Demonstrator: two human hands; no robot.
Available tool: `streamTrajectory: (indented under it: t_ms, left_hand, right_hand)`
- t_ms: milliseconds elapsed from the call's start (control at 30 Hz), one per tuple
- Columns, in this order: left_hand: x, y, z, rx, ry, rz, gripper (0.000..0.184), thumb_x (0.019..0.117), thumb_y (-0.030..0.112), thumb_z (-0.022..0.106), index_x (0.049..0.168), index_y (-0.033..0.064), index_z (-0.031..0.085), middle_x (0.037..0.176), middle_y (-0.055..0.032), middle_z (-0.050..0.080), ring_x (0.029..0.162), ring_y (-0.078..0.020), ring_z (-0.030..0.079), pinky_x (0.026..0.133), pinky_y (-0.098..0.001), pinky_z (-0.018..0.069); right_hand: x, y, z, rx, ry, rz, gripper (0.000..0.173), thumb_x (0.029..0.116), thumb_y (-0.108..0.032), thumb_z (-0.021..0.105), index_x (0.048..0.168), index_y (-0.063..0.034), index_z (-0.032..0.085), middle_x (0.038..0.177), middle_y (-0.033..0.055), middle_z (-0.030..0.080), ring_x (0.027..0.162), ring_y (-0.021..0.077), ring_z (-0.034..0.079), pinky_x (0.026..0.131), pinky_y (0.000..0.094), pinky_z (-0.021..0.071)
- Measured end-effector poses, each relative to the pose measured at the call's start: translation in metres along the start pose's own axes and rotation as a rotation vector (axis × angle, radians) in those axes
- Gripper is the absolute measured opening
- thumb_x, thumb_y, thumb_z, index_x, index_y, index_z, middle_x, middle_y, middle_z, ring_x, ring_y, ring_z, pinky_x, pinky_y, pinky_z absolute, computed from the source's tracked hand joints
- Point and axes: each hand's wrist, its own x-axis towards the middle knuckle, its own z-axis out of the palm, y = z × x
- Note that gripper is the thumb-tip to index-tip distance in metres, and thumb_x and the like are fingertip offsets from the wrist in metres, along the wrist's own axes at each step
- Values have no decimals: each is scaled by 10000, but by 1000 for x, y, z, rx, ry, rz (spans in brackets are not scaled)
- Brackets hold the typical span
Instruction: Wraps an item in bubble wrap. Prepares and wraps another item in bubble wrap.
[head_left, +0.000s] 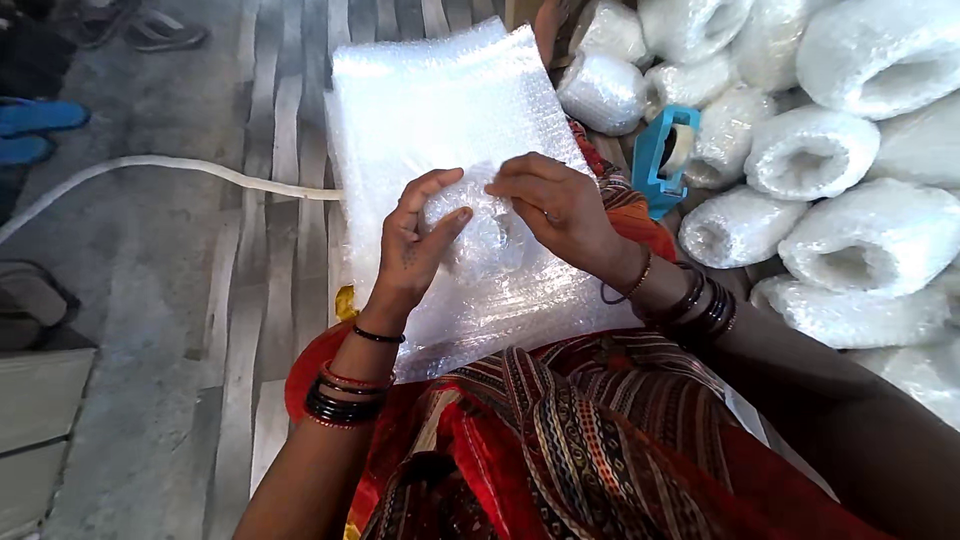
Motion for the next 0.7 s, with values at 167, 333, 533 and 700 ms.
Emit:
streamTrajectory:
  t_ms: [167, 333, 533, 700]
  left_hand:
    - [-2, 1, 2, -31, 10, -23, 426, 975, -28, 578, 1397, 10, 535, 1406, -63, 553, 1158, -58, 608, 948, -204, 521]
    - [14, -32, -2, -30, -25, 110, 382, 965, 114, 630, 1337, 29, 609, 1387, -88, 569, 1267, -163, 565, 1035, -322, 514]
    - [4, 1, -10, -22, -105, -91, 429, 1074, 199, 295, 1332, 42, 601, 1483, -58, 518, 1360, -162, 488, 1101, -346, 428]
    - [11, 26, -6, 71, 0, -174, 178, 1030, 167, 577, 1157, 52, 623, 1305, -42, 606, 1214, -103, 575, 1012, -310, 490]
  right_hand:
    - [-20, 0, 11, -151, 116, -101, 171, 926, 69, 612, 975, 27, 770, 950, 182, 736, 868, 252, 704, 779, 304, 568]
    - [-38, 5, 15, -296, 62, -190, 215, 933, 81, 585, 1049, 41, 760, 1011, 192, 744, 935, 289, 713, 844, 336, 571]
    - [-40, 4, 15, -309, -21, -187, 263, 951, 79, 548, 1133, 58, 736, 1101, 204, 737, 1015, 326, 702, 916, 361, 555]
    - [-43, -1, 21, -322, -28, -175, 286, 968, 62, 540, 1183, 35, 727, 1138, 188, 731, 1073, 322, 686, 967, 371, 534]
